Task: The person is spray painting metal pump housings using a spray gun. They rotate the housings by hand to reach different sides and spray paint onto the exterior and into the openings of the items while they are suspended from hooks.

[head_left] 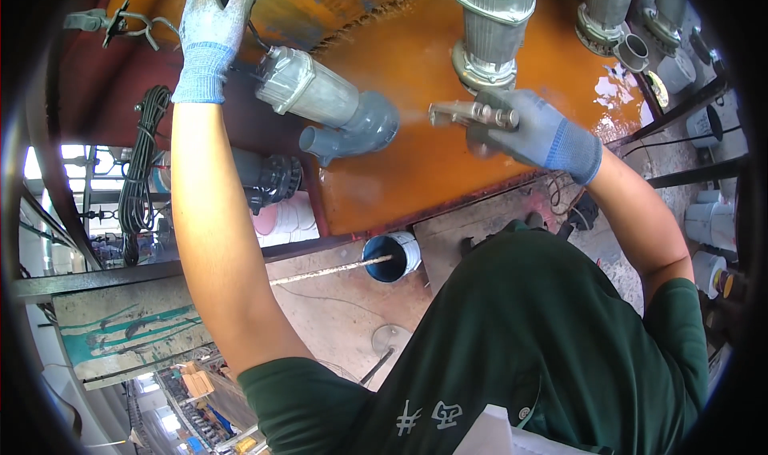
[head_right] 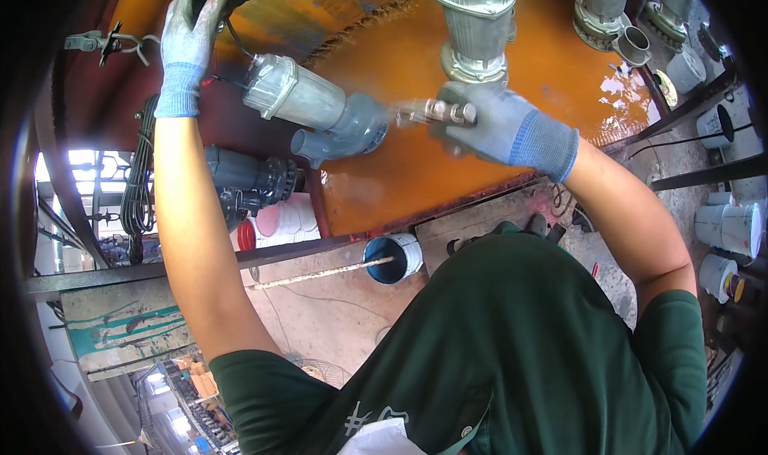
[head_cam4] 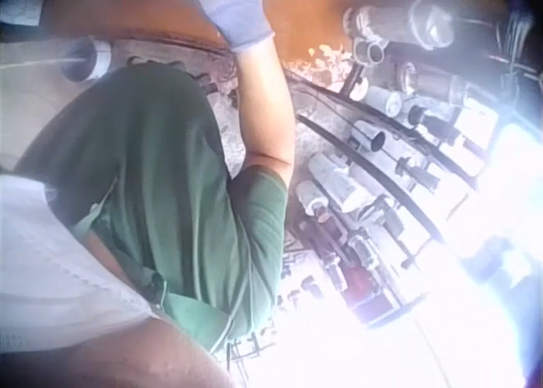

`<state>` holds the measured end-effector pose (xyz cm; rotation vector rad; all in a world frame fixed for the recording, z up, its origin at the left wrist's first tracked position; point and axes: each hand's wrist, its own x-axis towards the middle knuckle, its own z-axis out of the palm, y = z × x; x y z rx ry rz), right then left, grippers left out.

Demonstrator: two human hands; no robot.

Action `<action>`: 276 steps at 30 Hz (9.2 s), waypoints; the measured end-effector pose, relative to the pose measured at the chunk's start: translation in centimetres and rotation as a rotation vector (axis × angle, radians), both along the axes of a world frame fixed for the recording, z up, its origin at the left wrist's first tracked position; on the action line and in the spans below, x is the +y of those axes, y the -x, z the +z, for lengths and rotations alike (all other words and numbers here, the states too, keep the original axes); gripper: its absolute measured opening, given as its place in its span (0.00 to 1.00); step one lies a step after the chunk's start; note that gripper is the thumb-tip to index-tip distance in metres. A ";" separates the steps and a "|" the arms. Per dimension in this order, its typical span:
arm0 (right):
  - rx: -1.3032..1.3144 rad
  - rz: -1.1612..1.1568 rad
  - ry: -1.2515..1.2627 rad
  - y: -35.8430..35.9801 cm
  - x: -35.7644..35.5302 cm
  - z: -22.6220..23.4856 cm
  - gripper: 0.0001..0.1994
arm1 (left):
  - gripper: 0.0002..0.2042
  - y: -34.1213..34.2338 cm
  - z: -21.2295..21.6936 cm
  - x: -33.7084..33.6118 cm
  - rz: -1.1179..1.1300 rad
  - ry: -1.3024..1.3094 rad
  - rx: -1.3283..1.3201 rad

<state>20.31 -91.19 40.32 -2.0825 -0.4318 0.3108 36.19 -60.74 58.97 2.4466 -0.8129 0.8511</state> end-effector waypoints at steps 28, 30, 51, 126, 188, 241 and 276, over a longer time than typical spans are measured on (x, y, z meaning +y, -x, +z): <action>0.069 0.106 -0.314 -1.4 -2.4 -7.3 0.16 | 0.21 10.8 2.8 9.4 0.389 -0.315 -0.159; 0.074 0.028 -0.210 -1.2 -3.0 -6.2 0.15 | 0.21 10.6 3.2 11.5 0.381 -0.304 -0.146; -0.735 0.182 0.187 -4.1 -1.8 -5.2 0.18 | 0.23 6.1 0.5 18.0 0.606 -0.307 -0.251; 0.136 -0.225 -0.862 2.3 -8.4 -19.7 0.13 | 0.30 8.1 -1.9 -4.4 0.184 0.109 0.337; -0.022 -0.195 -0.423 -1.0 -9.0 -12.4 0.19 | 0.20 14.6 -0.1 17.4 0.669 0.300 0.107; 0.063 -0.144 -0.563 -0.8 -6.5 -15.2 0.17 | 0.26 6.9 -1.3 19.0 0.826 0.178 0.188; 0.051 -0.137 -0.760 -1.4 -7.5 -10.6 0.17 | 0.28 -11.2 3.6 3.7 0.488 -0.227 0.355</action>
